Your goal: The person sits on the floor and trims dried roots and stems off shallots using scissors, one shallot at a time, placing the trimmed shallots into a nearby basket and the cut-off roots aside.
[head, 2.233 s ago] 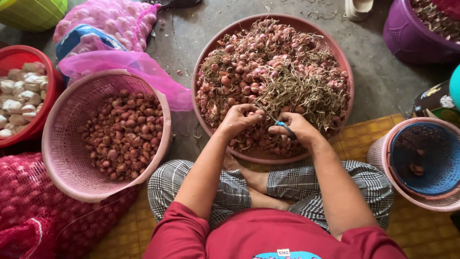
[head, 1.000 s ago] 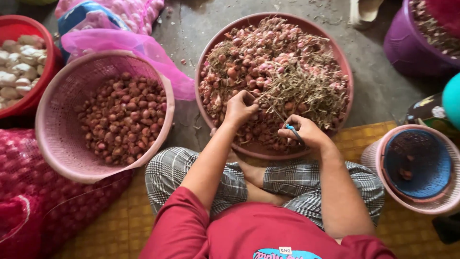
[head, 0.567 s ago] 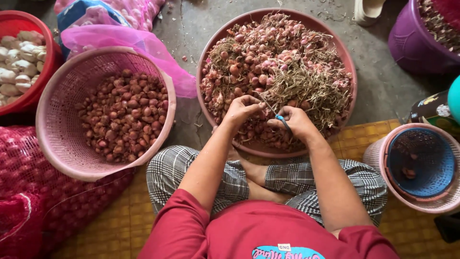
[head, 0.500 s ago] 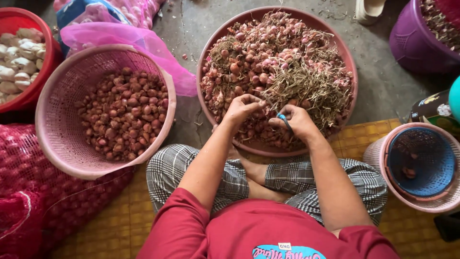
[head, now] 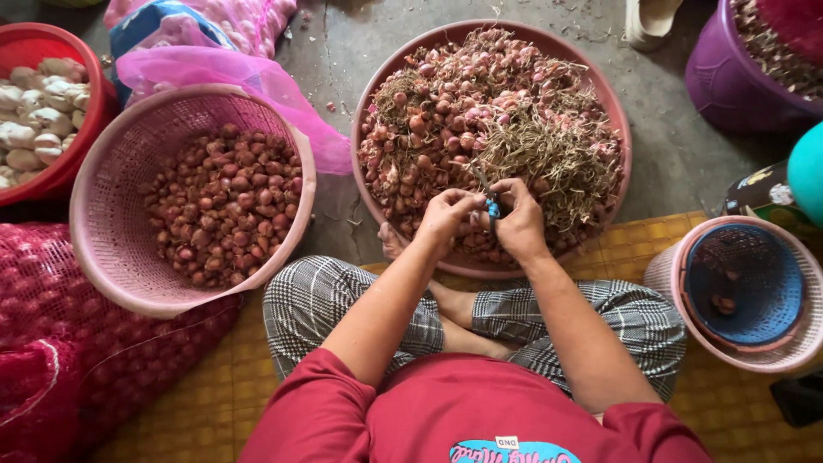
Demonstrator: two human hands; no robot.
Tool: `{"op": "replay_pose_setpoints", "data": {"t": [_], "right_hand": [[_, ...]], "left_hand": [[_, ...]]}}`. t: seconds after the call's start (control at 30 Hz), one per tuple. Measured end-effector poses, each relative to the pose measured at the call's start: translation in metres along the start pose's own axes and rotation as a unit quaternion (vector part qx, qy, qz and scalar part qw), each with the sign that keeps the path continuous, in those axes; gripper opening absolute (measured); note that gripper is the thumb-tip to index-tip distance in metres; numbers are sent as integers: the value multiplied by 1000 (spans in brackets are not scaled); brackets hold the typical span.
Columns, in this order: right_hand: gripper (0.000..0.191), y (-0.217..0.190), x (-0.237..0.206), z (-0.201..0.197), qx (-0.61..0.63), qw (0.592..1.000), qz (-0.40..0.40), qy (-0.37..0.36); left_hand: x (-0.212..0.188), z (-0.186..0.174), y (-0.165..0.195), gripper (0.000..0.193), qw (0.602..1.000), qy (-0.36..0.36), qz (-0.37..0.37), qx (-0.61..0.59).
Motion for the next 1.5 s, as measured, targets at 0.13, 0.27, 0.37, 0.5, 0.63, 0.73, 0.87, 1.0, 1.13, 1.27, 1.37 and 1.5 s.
{"op": "replay_pose_setpoints", "data": {"t": [0.13,0.27,0.37,0.5,0.63,0.73,0.87,1.0,1.13,1.27,1.37,1.5], "right_hand": [[42,5,2,-12,110,993,45,10],[42,-6,-2,-23,179,982,27,58],[42,-15,-3,-21,243,967,-7,69],[46,-19,-4,-22,191,980,0,61],[51,-10,-8,-45,-52,992,114,22],[49,-6,-20,-49,-155,972,151,-88],[49,18,-38,-47,-88,950,278,-111],[44,19,-33,-43,-51,956,268,-106],[41,27,-31,-42,-18,959,260,-113],[40,35,-27,-54,9,972,228,-55],[40,36,-21,-55,26,977,206,-59],[37,35,-18,-52,26,976,199,-83]], "left_hand": [[2,2,-5,20,994,-13,-33,-104],[-6,15,5,18,979,-60,-8,-196],[-14,27,8,19,973,-106,16,-203],[-12,36,3,20,986,-92,52,-133],[-5,16,8,17,993,-27,93,-71],[-5,11,7,18,993,-36,75,-81],[-11,18,5,22,996,-66,57,-37],[-10,13,-4,24,997,-59,29,34],[0,10,-13,20,995,-69,48,45],[13,-1,-22,17,999,-16,-2,-45],[27,-23,26,19,983,104,85,122],[17,-10,118,42,740,208,311,558]]}}
Point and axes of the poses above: each hand's wrist, its own x-axis towards the middle knuckle, its own z-axis out of the palm, y = z × x, the point moved 9 cm from there along x, towards the middle knuckle, and after that the axes turned 13 degrees about x, right-handed, at the moved point
